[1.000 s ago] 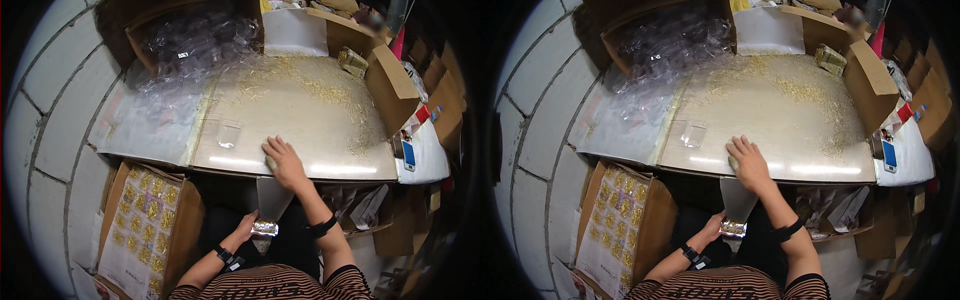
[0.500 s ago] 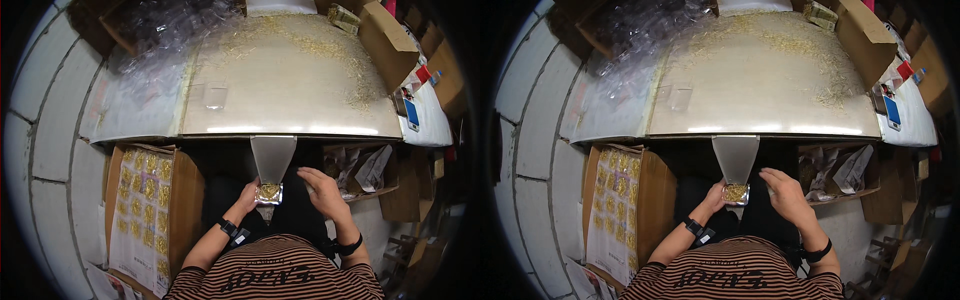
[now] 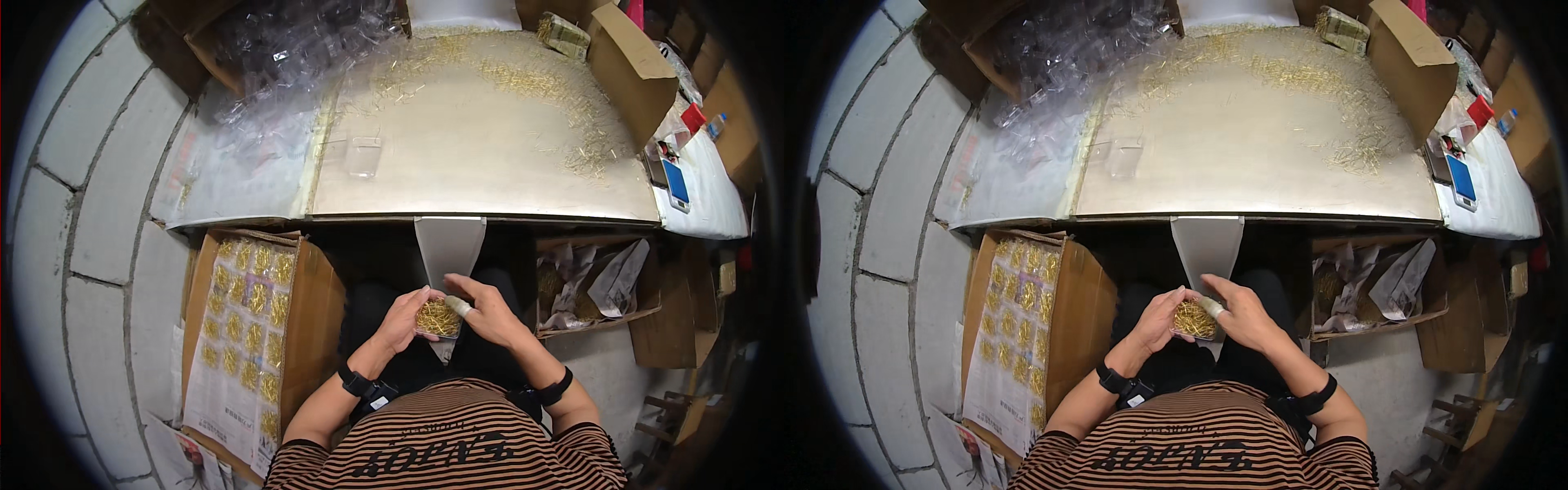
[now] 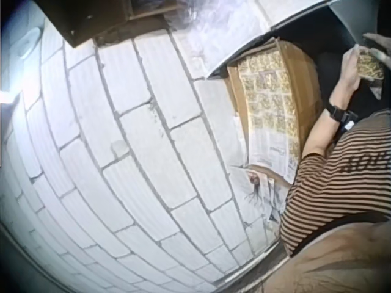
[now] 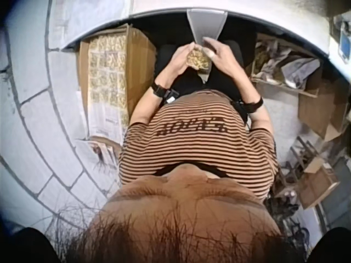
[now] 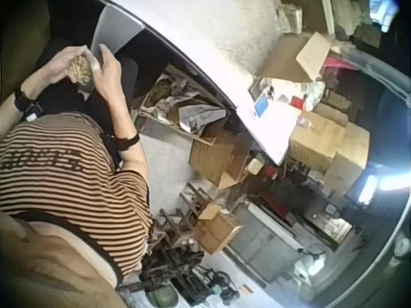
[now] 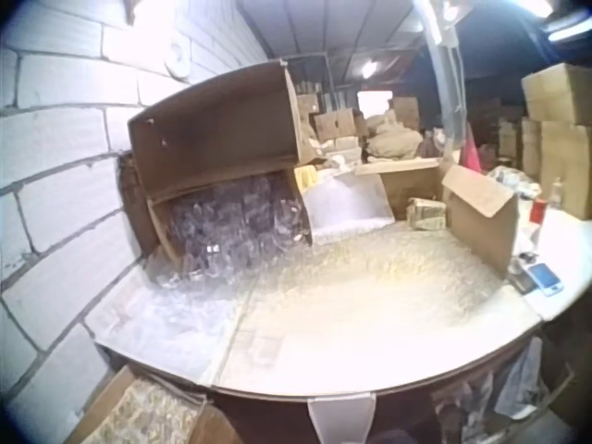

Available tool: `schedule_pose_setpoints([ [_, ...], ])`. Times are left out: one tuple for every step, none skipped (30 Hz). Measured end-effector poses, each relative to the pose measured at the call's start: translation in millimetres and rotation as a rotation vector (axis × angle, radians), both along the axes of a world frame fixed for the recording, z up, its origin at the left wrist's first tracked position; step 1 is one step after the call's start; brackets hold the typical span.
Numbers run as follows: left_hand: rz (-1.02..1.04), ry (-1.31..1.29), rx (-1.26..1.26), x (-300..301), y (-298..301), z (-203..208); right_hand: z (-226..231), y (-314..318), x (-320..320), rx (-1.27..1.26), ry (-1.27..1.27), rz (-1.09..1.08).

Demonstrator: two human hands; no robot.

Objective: Bagging and sorting small gold-colored metal parts into small plastic bags.

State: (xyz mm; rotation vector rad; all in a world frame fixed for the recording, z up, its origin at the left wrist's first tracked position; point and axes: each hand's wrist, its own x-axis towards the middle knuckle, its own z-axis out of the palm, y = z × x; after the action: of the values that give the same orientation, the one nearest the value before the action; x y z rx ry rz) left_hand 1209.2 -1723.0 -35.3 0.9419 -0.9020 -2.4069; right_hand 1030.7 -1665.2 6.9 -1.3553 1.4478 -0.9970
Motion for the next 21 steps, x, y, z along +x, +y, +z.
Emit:
schedule_pose_setpoints([
  [0.021, 0.006, -0.005, -2, -1, 4, 3, -3, 2, 0.052, -0.082, 0.025],
  [0.018, 0.011, -0.013, -4, -2, 8, 6, -3, 4, 0.008, 0.071, 0.033],
  [0.059, 0.013, -0.006, -5, -2, 11, 5, -2, 6, 0.004, 0.074, 0.033],
  [0.101, 0.016, 0.002, -6, -1, 14, 4, -1, 7, -0.225, 0.297, 0.038],
  [0.101, 0.019, 0.000, -7, -1, 19, 3, -1, 7, -0.454, 0.519, 0.043],
  [0.125, 0.021, -0.007, -7, -2, 25, 13, 1, 9, -0.452, 0.653, 0.079],
  [0.149, 0.024, -0.015, -7, -4, 28, 22, 3, 10, -0.455, 0.655, 0.086],
  [0.156, 0.027, -0.016, -10, -5, 28, 29, 5, 11, -0.446, 0.738, 0.136],
  [0.237, 0.037, -0.017, -15, -4, 27, 35, 8, 12, -0.436, 0.823, 0.183],
  [0.318, 0.048, -0.017, -18, -4, 26, 41, 10, 12, -0.445, 0.946, 0.248],
  [0.321, 0.049, -0.018, -17, -5, 23, 38, 10, 14, -0.448, 0.947, 0.251],
  [0.290, 0.082, -0.036, -16, -6, 20, 34, 12, 16, -0.453, 0.882, 0.248],
  [0.258, 0.114, -0.054, -15, -5, 17, 31, 12, 17, -0.457, 0.816, 0.245],
  [0.332, 0.146, -0.035, -18, -2, 15, 29, 11, 16, -0.442, 0.835, 0.260],
  [0.332, 0.147, -0.036, -20, 0, 15, 27, 10, 15, -0.443, 0.836, 0.260],
  [0.366, 0.111, -0.067, -21, 2, 16, 26, 9, 13, -0.438, 0.828, 0.237],
  [0.400, 0.074, -0.098, -23, 3, 17, 25, 9, 12, -0.433, 0.819, 0.214],
  [0.438, 0.070, -0.104, -25, 5, 19, 25, 9, 14, -0.434, 0.817, 0.216],
  [0.439, 0.068, -0.104, -27, 6, 19, 25, 11, 17, -0.442, 0.851, 0.215],
  [0.442, 0.012, -0.151, -28, 6, 19, 25, 11, 19, -0.450, 0.886, 0.214],
  [0.440, -0.044, -0.197, -28, 7, 18, 26, 11, 18, -0.448, 0.884, 0.211],
])
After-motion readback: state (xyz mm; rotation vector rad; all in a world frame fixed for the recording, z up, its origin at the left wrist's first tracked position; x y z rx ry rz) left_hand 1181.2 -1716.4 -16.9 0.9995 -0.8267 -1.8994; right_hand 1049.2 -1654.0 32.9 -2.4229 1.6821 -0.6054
